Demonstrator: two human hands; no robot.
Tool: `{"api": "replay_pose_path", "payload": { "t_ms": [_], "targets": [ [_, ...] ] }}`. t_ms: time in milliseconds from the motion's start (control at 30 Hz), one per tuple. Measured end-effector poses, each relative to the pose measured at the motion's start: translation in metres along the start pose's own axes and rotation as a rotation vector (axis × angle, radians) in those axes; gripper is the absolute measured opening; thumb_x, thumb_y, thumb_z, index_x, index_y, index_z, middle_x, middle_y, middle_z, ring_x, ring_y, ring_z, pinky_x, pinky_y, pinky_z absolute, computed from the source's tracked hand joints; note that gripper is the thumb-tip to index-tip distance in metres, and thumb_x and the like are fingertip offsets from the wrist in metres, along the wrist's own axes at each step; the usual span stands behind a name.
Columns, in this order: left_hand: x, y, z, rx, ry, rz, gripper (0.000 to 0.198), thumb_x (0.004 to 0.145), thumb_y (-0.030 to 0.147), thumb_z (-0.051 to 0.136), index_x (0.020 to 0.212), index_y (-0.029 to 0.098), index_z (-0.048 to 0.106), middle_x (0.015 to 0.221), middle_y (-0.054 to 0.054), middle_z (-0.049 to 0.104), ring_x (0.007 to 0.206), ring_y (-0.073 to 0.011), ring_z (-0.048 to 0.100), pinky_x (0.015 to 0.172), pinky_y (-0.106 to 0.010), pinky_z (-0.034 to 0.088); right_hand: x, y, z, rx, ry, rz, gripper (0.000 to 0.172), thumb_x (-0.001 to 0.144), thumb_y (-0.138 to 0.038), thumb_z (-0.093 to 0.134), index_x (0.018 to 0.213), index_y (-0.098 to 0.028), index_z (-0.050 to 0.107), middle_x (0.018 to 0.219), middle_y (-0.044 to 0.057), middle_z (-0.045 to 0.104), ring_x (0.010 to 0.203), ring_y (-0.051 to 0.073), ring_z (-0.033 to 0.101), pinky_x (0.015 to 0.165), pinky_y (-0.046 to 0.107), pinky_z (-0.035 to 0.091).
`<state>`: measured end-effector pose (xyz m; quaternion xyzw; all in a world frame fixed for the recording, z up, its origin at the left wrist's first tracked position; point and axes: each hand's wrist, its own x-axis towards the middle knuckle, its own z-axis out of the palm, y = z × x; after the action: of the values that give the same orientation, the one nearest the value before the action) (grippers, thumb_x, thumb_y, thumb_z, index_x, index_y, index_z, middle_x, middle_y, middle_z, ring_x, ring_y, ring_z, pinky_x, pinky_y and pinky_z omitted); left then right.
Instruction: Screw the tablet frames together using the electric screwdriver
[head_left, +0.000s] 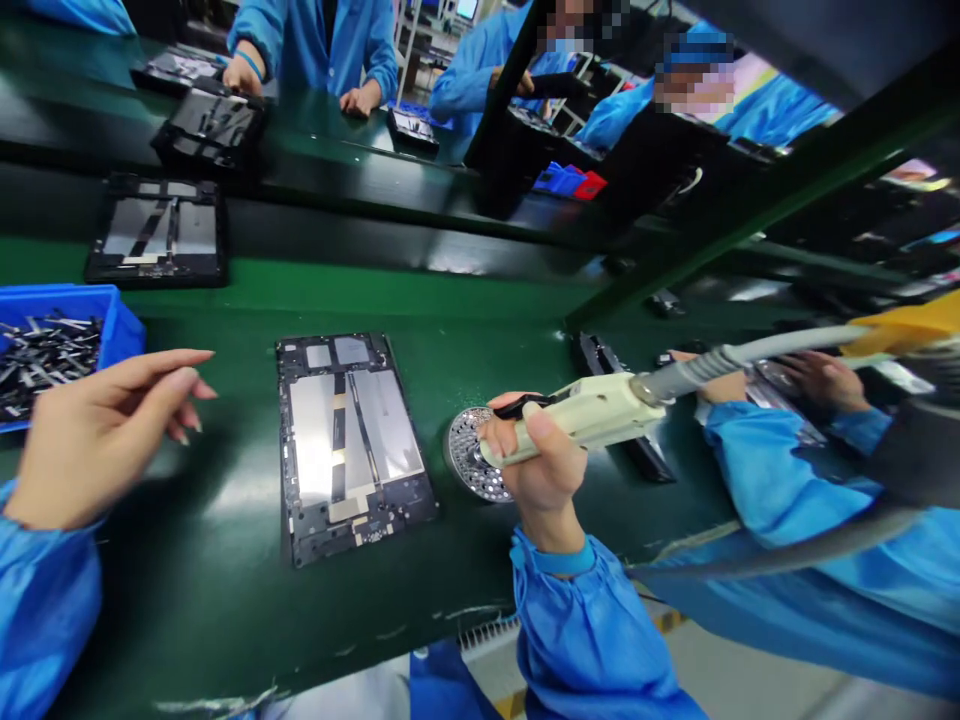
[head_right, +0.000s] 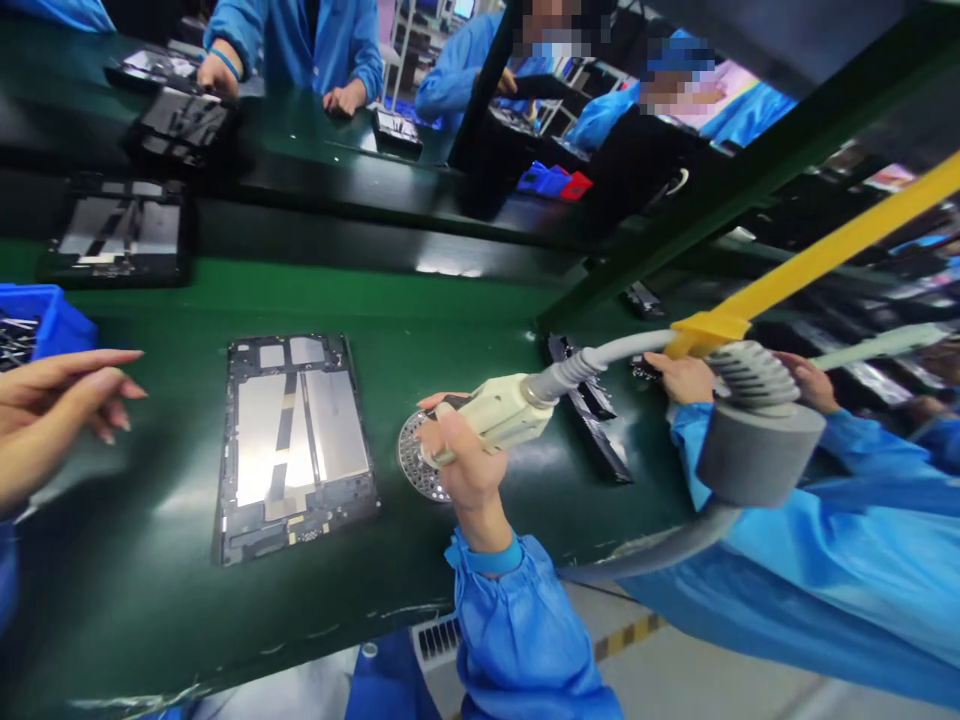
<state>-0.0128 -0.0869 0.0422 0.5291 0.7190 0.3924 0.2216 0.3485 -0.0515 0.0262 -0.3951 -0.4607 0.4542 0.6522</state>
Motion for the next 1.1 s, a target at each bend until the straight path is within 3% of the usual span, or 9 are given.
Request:
{"api": "replay_pose_path", "payload": {
  "t_ms": [100, 267, 400, 533, 767, 933, 1100],
  "targets": [
    [-0.010, 0.015, 0.012, -0.171, -0.102, 0.013, 0.046, 0.082, 0.048, 0.067, 0.117, 0.019, 0.063, 0.084, -0.002, 0.077, 0.058, -0.0153, 0.063, 0.056, -0.028, 0.056, 0.001, -0.002, -0.002, -0.014, -0.004, -0.017, 0.033, 0.077, -0.051, 0.080, 0.076, -0.018, 0.077, 0.041, -0.006, 0.045, 0.035, 0.010, 0.043, 0.042, 0.025, 0.041],
    [-0.015, 0.007, 0.027, -0.278, -0.176, -0.049, 0.038, 0.079, 0.052, 0.070, 0.094, 0.018, 0.058, 0.087, -0.010, 0.079, 0.059, -0.0166, 0.065, 0.052, -0.027, 0.054, 0.002, -0.024, -0.001, -0.024, -0.021, -0.018, 0.041, 0.078, -0.059, 0.077, 0.077, -0.018, 0.075, 0.042, -0.008, 0.040, 0.037, 0.010, 0.042, 0.047, 0.027, 0.047],
    [-0.021, -0.001, 0.039, -0.255, -0.252, 0.025, 0.036, 0.080, 0.051, 0.070, 0.089, 0.017, 0.069, 0.069, -0.004, 0.072, 0.053, -0.0149, 0.060, 0.054, -0.027, 0.051, -0.016, -0.044, 0.026, 0.046, -0.126, -0.059, 0.036, 0.081, -0.055, 0.075, 0.082, -0.019, 0.080, 0.042, -0.007, 0.040, 0.036, 0.011, 0.039, 0.048, 0.028, 0.046],
    [-0.025, -0.005, 0.047, -0.240, -0.278, 0.104, 0.030, 0.083, 0.047, 0.067, 0.085, 0.018, 0.074, 0.077, -0.004, 0.075, 0.056, -0.0136, 0.060, 0.056, -0.025, 0.049, -0.046, -0.044, 0.060, 0.109, -0.338, 0.051, 0.033, 0.086, -0.051, 0.073, 0.092, -0.019, 0.082, 0.045, -0.005, 0.043, 0.037, 0.012, 0.039, 0.045, 0.028, 0.041],
    [-0.027, -0.004, 0.049, -0.215, -0.280, 0.153, 0.029, 0.087, 0.043, 0.064, 0.089, 0.018, 0.078, 0.086, -0.005, 0.078, 0.069, -0.0164, 0.065, 0.066, -0.026, 0.053, -0.060, -0.029, 0.075, 0.139, -0.385, 0.111, 0.030, 0.088, -0.046, 0.071, 0.094, -0.018, 0.081, 0.048, -0.005, 0.045, 0.040, 0.013, 0.042, 0.052, 0.031, 0.044],
    [-0.031, 0.013, 0.061, -0.186, -0.312, 0.258, 0.017, 0.091, 0.029, 0.065, 0.091, 0.019, 0.079, 0.091, -0.004, 0.078, 0.079, -0.0167, 0.068, 0.081, -0.027, 0.054, -0.060, -0.030, 0.076, 0.078, -0.383, 0.093, 0.030, 0.089, -0.048, 0.070, 0.090, -0.020, 0.079, 0.048, -0.005, 0.045, 0.039, 0.014, 0.042, 0.052, 0.032, 0.045],
    [-0.034, 0.043, 0.099, -0.173, -0.492, 0.392, 0.010, 0.093, 0.018, 0.069, 0.093, 0.018, 0.079, 0.091, -0.004, 0.078, 0.084, -0.0174, 0.070, 0.085, -0.028, 0.051, -0.064, -0.033, 0.074, 0.020, -0.445, 0.124, 0.030, 0.089, -0.050, 0.072, 0.089, -0.020, 0.077, 0.050, -0.005, 0.045, 0.041, 0.013, 0.044, 0.050, 0.030, 0.044]
  ]
}}
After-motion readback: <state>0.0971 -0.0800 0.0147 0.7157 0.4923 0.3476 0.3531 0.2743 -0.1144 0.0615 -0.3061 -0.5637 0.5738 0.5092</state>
